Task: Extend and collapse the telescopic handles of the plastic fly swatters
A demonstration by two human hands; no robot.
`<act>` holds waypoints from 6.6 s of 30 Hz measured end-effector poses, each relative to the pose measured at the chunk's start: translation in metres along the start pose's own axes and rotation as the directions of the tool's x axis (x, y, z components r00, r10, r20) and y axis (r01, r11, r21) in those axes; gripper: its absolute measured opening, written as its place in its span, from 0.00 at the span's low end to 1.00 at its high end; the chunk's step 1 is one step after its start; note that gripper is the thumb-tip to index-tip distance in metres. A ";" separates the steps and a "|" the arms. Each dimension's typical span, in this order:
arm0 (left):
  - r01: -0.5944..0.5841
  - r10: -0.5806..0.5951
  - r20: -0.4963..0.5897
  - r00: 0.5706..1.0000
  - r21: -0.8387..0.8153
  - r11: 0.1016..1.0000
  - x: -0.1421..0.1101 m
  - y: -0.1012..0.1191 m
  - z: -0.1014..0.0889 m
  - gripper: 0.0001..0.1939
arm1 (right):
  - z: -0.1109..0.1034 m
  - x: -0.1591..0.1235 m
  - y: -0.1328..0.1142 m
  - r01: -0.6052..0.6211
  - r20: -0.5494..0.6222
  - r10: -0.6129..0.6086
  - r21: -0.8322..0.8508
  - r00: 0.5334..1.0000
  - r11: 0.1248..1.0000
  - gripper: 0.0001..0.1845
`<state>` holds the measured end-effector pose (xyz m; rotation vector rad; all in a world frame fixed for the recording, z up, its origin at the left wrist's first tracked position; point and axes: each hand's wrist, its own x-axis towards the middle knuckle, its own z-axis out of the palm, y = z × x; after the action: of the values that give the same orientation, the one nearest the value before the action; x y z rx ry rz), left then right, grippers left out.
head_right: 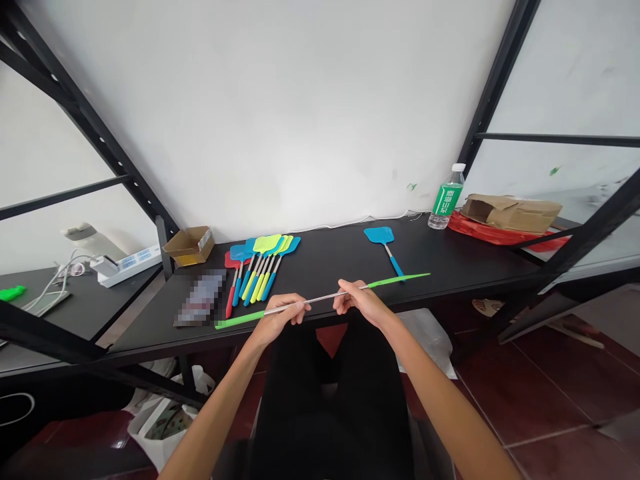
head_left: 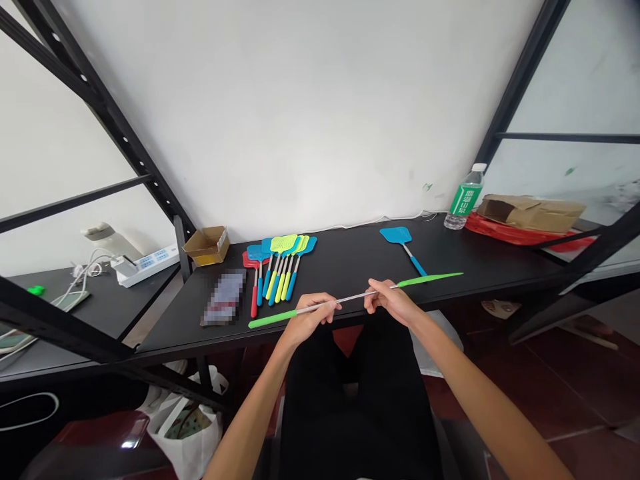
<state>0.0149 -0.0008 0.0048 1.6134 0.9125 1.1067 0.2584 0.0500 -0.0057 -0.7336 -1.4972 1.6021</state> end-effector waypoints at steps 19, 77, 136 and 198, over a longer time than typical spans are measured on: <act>0.006 -0.006 -0.006 1.000 -0.051 0.999 0.000 0.001 0.000 0.14 | 0.003 -0.002 -0.007 -0.001 0.044 0.002 -0.016 0.999 1.000 0.34; 0.009 -0.009 -0.002 1.000 -0.005 1.000 0.001 0.003 -0.001 0.14 | 0.000 -0.003 -0.012 -0.015 0.082 0.018 -0.033 0.996 0.999 0.32; 0.019 -0.020 -0.008 1.000 -0.042 0.999 0.002 -0.002 -0.004 0.18 | -0.007 0.000 -0.007 0.030 0.037 -0.034 0.109 0.999 0.994 0.33; 0.038 -0.042 -0.081 0.996 -0.052 0.998 0.004 -0.006 -0.005 0.14 | -0.010 0.002 -0.002 0.008 0.048 -0.015 0.133 0.999 0.991 0.36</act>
<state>0.0111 0.0055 0.0004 1.5121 0.9588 1.1662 0.2658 0.0571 -0.0051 -0.6144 -1.4110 1.7037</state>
